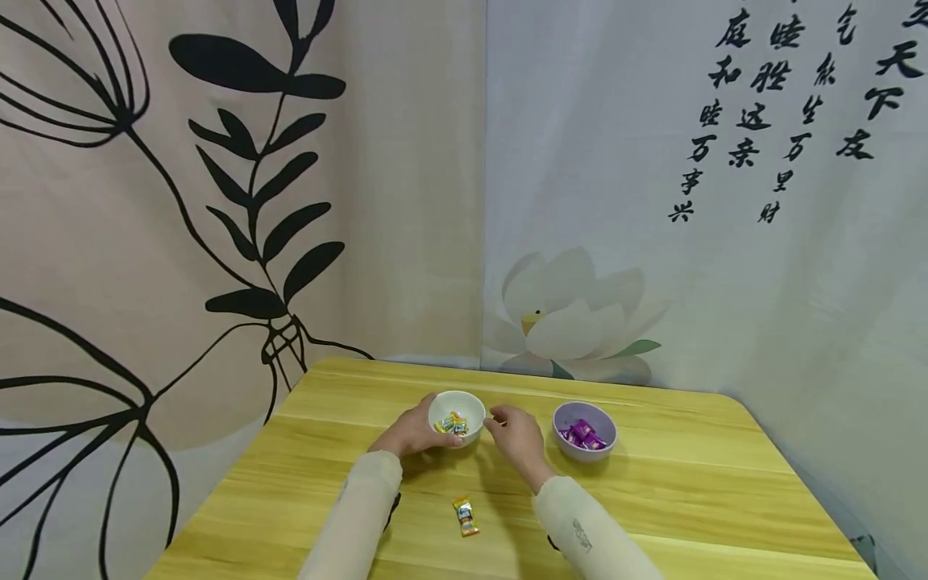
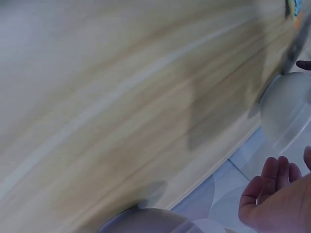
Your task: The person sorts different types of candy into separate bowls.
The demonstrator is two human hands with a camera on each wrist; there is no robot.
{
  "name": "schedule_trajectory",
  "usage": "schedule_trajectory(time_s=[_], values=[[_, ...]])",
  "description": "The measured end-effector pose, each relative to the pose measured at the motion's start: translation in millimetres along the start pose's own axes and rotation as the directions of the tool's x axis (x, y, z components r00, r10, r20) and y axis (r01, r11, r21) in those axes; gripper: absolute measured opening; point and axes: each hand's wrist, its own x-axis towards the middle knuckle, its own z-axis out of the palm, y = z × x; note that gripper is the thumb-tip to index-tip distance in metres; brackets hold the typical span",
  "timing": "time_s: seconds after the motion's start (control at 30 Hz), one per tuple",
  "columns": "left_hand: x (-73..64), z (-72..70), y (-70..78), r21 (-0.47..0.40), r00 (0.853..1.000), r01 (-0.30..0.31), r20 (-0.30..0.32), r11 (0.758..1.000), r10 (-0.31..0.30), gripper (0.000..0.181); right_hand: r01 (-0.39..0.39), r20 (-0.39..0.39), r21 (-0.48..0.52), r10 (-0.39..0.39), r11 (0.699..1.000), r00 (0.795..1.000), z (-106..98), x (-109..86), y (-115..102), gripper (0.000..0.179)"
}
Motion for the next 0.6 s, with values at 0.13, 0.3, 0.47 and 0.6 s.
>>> schedule_trajectory(time_s=[0.13,0.3,0.47,0.6], values=[[1.3,1.1,-0.7,0.000,1.000,0.004,-0.004,1.000,-0.004,0.107,0.021,0.017,-0.002,-0.021,1.000,1.000,-3,-5.9,7,0.026],[1.0,-0.2,0.1,0.003,1.000,0.010,-0.009,1.000,-0.010,0.105,0.072,0.058,-0.016,-0.071,0.997,0.996,-3,-17.1,11,0.026],[-0.8,-1.2,3.7,0.004,1.000,0.024,-0.016,1.000,-0.023,0.105,0.092,0.095,-0.011,-0.091,0.996,0.991,-1,-33.9,11,0.028],[-2.7,-1.5,6.9,0.013,1.000,0.029,-0.012,0.999,-0.029,0.105,0.121,0.131,-0.032,-0.116,0.992,0.985,3,-48.9,12,0.031]])
